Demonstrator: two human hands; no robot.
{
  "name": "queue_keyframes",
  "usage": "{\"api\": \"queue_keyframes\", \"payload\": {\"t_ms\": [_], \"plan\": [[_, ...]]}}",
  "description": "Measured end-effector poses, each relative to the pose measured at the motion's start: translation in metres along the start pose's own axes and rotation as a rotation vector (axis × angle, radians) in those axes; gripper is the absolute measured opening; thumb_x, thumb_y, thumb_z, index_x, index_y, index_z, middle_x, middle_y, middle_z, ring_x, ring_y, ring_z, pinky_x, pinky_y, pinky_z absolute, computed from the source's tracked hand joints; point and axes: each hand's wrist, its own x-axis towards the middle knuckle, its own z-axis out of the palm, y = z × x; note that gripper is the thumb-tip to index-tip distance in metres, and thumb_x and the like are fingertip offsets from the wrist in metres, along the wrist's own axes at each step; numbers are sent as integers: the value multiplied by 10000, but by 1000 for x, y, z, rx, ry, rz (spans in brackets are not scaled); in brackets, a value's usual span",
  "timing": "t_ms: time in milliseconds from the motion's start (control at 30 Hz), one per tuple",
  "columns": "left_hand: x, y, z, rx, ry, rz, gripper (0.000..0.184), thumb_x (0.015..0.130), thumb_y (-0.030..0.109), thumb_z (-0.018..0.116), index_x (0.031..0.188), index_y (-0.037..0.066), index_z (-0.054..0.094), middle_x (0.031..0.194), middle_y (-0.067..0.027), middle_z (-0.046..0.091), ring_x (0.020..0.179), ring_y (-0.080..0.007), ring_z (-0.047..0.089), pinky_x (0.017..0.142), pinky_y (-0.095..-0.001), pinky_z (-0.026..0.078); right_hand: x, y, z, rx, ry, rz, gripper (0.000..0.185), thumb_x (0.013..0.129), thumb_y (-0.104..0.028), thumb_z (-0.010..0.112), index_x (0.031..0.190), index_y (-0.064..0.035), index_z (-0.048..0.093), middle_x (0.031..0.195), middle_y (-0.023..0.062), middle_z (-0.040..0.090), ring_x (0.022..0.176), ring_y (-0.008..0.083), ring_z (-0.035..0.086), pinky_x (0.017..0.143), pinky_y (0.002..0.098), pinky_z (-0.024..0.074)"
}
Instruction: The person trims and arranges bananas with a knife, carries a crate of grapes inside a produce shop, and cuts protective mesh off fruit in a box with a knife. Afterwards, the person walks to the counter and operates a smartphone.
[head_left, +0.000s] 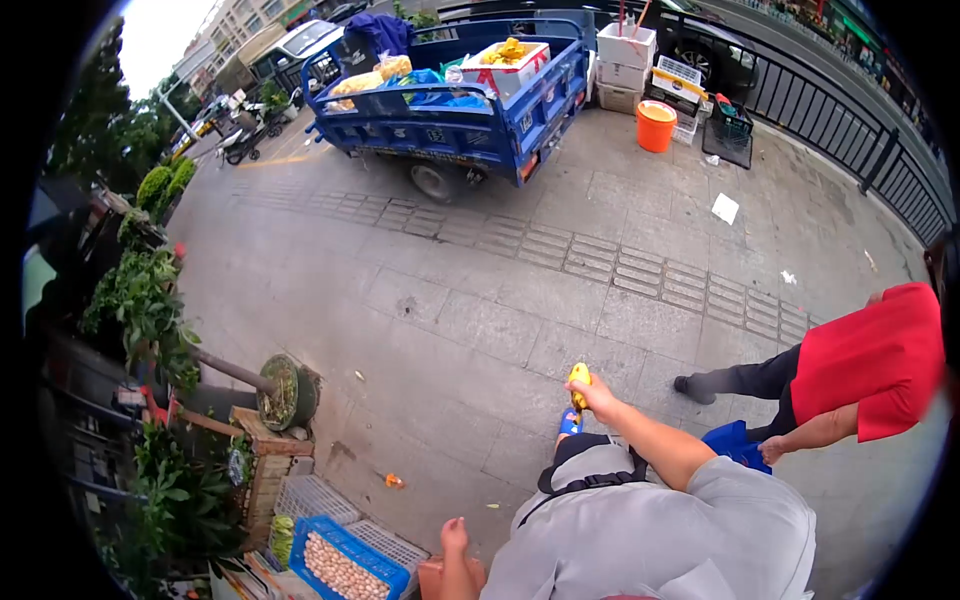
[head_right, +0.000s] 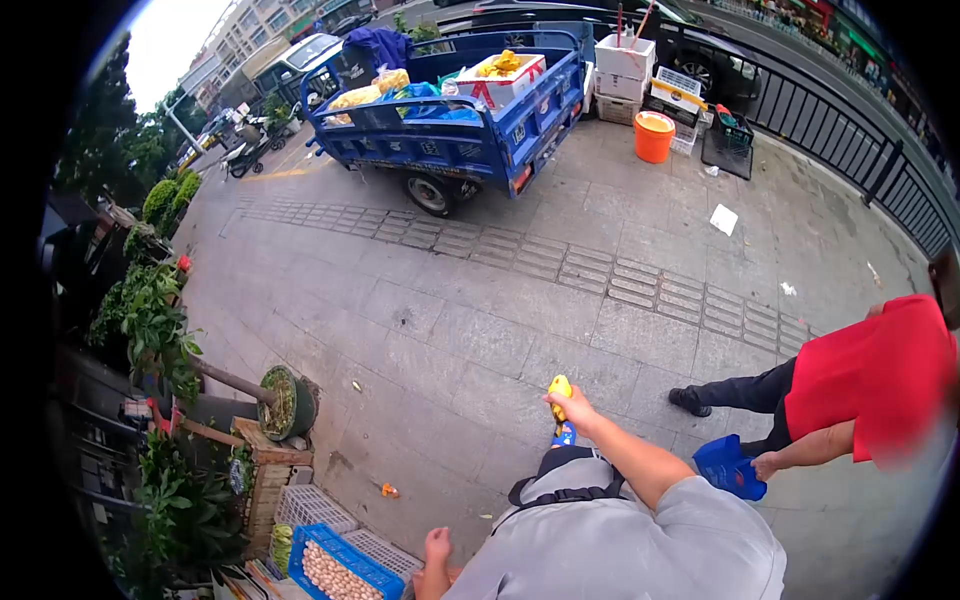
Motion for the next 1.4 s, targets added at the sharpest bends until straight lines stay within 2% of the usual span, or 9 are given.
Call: {"api": "queue_keyframes", "payload": {"t_ms": [100,467,800,967,1133,1200,1233,1333,1400], "plan": [[13,48,28,302,-158,68,560,862,431,786,1208,-3,712,1136,-215,749,1062,-310,724,951,-390,548,22,0,-24,107,110,37,564,801,-325,809,1225,-69,538,1034,66,607,928,190,597,766,374,522],[147,250,82,504,-357,114,475,926,377,722,1204,-8,716,1095,-204,763,1029,-312,736,916,-386,565,120,-66,-109,550,448,39,485,836,-383,760,1198,-184,506,988,26,591,883,174,582,738,368,480],[416,465,190,678,-440,194,496,937,432,689,1185,4,722,1116,-212,756,1037,-354,730,921,-426,561,205,-81,-175,355,782,160,586,798,-318,805,1252,-130,485,939,44,594,784,185,584,653,380,492],[458,671,275,730,-498,665,440,941,394,715,1162,14,717,1039,-189,771,973,-339,741,869,-419,569,188,-60,-158,649,934,356,468,784,-390,786,1096,-114,573,884,63,607,716,221,600,612,402,508],[503,807,380,458,-552,589,429,936,369,733,1195,29,702,985,-156,774,911,-272,738,823,-390,570,247,11,-176,1142,988,340,405,786,-501,723,832,-143,540,671,75,513,561,249,512,501,408,452],[510,836,417,345,-628,500,434,931,364,740,1211,35,695,972,-147,773,898,-253,734,811,-381,569,270,-35,-190,1287,958,332,401,787,-523,703,817,-158,541,644,92,491,540,263,506,486,401,439],[505,853,428,510,-619,604,447,929,371,739,1225,40,688,972,-143,772,903,-261,735,814,-384,569,286,-64,-205,1379,968,374,393,764,-496,707,822,-152,525,770,105,546,641,290,525,596,473,502],[479,894,457,762,-582,792,487,917,398,741,1249,47,677,977,-134,771,925,-273,737,839,-390,567,357,-143,-297,1399,916,433,503,731,-609,696,861,-149,538,817,98,550,733,298,542,711,494,441],[461,909,470,834,-602,705,528,899,433,748,1266,60,677,1036,-143,772,977,-278,736,882,-390,564,410,-234,-395,1389,817,264,526,733,-628,690,893,-147,550,857,104,564,779,303,547,755,495,430]]}}
